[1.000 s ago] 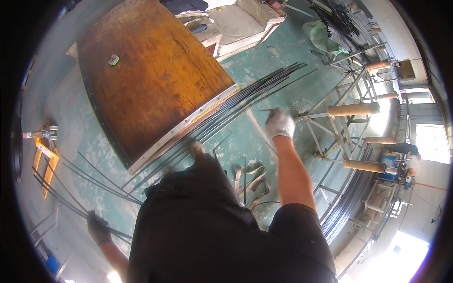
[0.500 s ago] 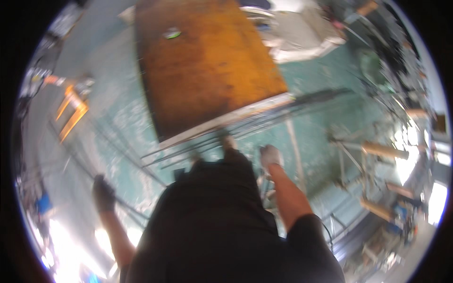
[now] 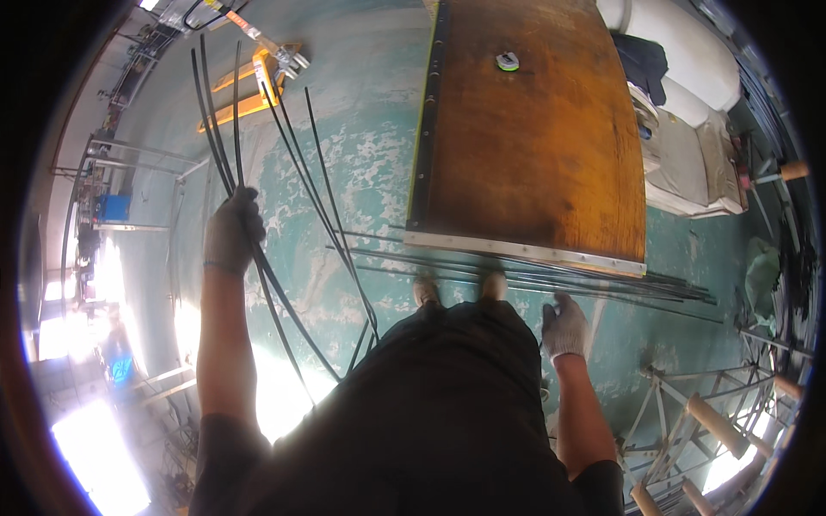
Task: The person adjusts a metal bending machine using a hex key, then loads multiple metal rods into the machine. After bending, the person removes the rods and stacks them on a wooden workbench. The person repeats the loading and bending process with additional rods.
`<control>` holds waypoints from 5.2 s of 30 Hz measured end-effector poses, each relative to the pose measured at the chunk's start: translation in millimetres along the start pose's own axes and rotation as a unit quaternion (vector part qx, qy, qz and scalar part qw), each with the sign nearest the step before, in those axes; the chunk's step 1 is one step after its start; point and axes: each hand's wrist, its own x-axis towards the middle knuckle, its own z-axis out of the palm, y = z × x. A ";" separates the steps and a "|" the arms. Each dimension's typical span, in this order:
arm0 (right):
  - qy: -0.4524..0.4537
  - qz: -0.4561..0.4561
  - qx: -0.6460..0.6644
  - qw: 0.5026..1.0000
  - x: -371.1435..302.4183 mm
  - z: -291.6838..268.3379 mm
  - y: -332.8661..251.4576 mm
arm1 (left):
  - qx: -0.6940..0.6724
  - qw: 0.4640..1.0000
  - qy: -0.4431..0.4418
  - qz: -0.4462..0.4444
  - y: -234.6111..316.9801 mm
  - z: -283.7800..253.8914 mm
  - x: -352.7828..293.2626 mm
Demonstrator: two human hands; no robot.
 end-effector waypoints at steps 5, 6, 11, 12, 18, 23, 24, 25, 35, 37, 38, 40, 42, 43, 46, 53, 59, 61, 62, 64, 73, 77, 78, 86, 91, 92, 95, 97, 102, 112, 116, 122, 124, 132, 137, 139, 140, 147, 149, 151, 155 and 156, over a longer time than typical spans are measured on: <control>-0.132 -0.245 0.163 0.947 28.0 -23.3 -176.0 | -0.070 0.997 -0.026 0.024 33.2 16.7 22.8; -0.187 -0.277 0.182 0.925 24.1 -24.2 -211.9 | -0.063 0.997 -0.021 0.026 40.2 21.8 27.1; -0.453 -0.346 0.127 0.812 -11.9 -28.2 -330.0 | -0.130 0.989 0.028 0.057 66.4 47.7 43.7; -0.442 -0.341 0.114 0.822 -17.1 -28.5 -336.0 | -0.142 0.987 0.032 0.068 69.3 50.9 45.3; -0.329 -0.239 0.275 0.871 -27.8 -21.4 -316.4 | -0.157 0.981 0.006 0.112 78.9 54.2 42.6; -0.204 -0.249 0.332 0.887 -11.8 -34.6 -291.8 | -0.146 0.981 0.027 0.127 79.6 52.7 42.7; -0.194 -0.253 0.331 0.888 -8.6 -39.2 -286.3 | -0.135 0.979 0.067 0.135 78.4 51.6 46.0; -0.190 -0.252 0.337 0.887 -5.9 -44.0 -280.7 | -0.115 0.980 0.087 0.139 77.8 46.7 48.8; -0.121 -0.031 0.477 0.870 19.8 -119.9 -249.8 | -0.053 0.980 0.126 0.147 70.0 -94.2 57.2; -0.063 -0.018 0.522 0.850 26.4 -134.6 -248.4 | -0.043 0.983 0.121 0.130 55.2 -104.3 49.4; 0.007 -0.083 0.444 0.892 33.4 -138.0 -248.0 | -0.029 0.983 0.126 0.132 45.1 -104.6 46.3; 0.075 -0.120 0.402 0.905 50.5 -135.4 -245.8 | -0.026 0.984 0.135 0.110 23.8 -101.8 39.8; 0.110 -0.137 0.375 0.910 78.5 -120.5 -241.3 | -0.026 0.986 0.140 0.089 2.5 -96.3 35.5; 0.168 -0.192 0.255 0.933 95.0 -107.8 -239.1 | -0.026 0.987 0.139 0.078 -9.2 -92.2 34.5; 0.225 -0.249 0.036 0.941 139.2 -56.7 -227.1 | 0.008 0.990 0.130 0.058 -42.0 -80.0 31.1; 0.045 -0.127 0.016 0.991 197.3 98.3 -237.1 | 0.015 0.994 0.108 -0.013 -86.9 -58.1 8.6; -0.016 -0.193 -0.120 0.974 161.1 114.9 -207.2 | 0.015 0.994 0.106 -0.034 -112.0 -63.5 -10.2; -0.023 -0.207 -0.135 0.969 153.7 113.3 -199.5 | 0.030 0.991 0.119 -0.044 -122.0 -64.7 -13.8; -0.034 -0.230 -0.131 0.964 150.2 115.3 -198.6 | 0.021 0.992 0.112 -0.044 -127.4 -64.9 -16.5; -0.048 -0.248 -0.141 0.957 144.5 122.0 -200.2 | 0.023 0.993 0.104 -0.044 -137.3 -61.7 -21.2; -0.037 -0.329 -0.151 0.931 124.9 136.3 -201.6 | 0.011 0.990 0.115 -0.075 -151.6 -53.5 -30.1; -0.070 -0.333 -0.191 0.921 123.8 135.6 -202.6 | 0.018 0.990 0.115 -0.086 -158.4 -50.2 -34.0; -0.064 -0.334 -0.188 0.922 124.0 135.4 -203.1 | 0.015 0.989 0.115 -0.089 -159.9 -47.6 -33.5; -0.089 -0.321 -0.203 0.921 118.5 126.1 -209.8 | 0.017 0.991 0.081 -0.102 -166.1 -24.2 -28.9; -0.101 -0.236 -0.239 0.936 119.8 124.6 -234.4 | 0.018 0.993 0.071 -0.092 -172.4 -18.7 -30.8; -0.111 -0.209 -0.242 0.941 123.1 124.0 -239.5 | 0.015 0.993 0.071 -0.096 -174.2 -18.9 -32.4; -0.170 -0.180 -0.240 0.939 138.9 118.4 -249.4 | 0.019 0.992 0.073 -0.100 -177.7 -19.2 -36.9; -0.194 -0.159 -0.216 0.944 146.8 115.1 -252.1 | 0.025 0.992 0.077 -0.098 -179.3 -19.7 -39.5; -0.096 -0.166 -0.196 0.962 141.7 125.0 -252.5 | 0.016 0.990 0.091 -0.107 -184.9 -24.4 -47.4; -0.128 -0.041 -0.097 0.986 156.4 123.5 -260.2 | 0.007 0.985 0.103 -0.140 -201.6 -27.4 -67.7; 0.000 0.014 0.046 0.999 159.6 65.7 -268.1 | -0.004 0.985 0.101 -0.137 -210.3 -35.4 -70.0; 0.322 -0.139 -0.035 0.936 183.8 -117.6 -239.3 | -0.013 0.983 0.113 -0.144 -220.5 -40.5 -66.9; 0.358 -0.085 0.175 0.913 173.9 -175.1 -220.2 | -0.006 0.983 0.109 -0.144 -221.2 -39.1 -64.9; 0.242 0.042 0.656 0.713 164.6 -131.4 -155.9 | -0.008 0.987 0.091 -0.131 -215.2 -23.4 -56.3; 0.117 0.119 0.720 0.674 206.2 -17.8 -81.0 | -0.008 0.991 0.084 -0.108 -202.3 -19.4 -54.9; 0.150 0.161 0.605 0.765 216.9 25.9 -56.0 | -0.001 0.991 0.087 -0.103 -198.3 -19.2 -56.5; 0.164 0.197 0.535 0.805 219.2 41.7 -45.4 | 0.002 0.992 0.084 -0.098 -197.3 -19.4 -57.5; 0.040 0.016 -0.253 0.966 176.6 73.4 -78.7 | 0.009 0.989 0.097 -0.114 -208.3 -20.9 -67.2; -0.030 -0.189 -0.140 0.972 146.8 77.1 -113.7 | 0.009 0.988 0.098 -0.119 -212.9 -18.3 -68.2; -0.020 -0.305 -0.135 0.943 117.5 91.4 -149.9 | 0.019 0.987 0.097 -0.124 -215.3 -16.3 -69.8; -0.025 -0.319 -0.110 0.941 96.7 112.1 -178.2 | 0.040 0.987 0.090 -0.131 -214.1 -16.3 -72.4; -0.019 -0.329 -0.114 0.937 99.5 116.1 -178.4 | 0.044 0.986 0.092 -0.135 -213.8 -17.2 -73.1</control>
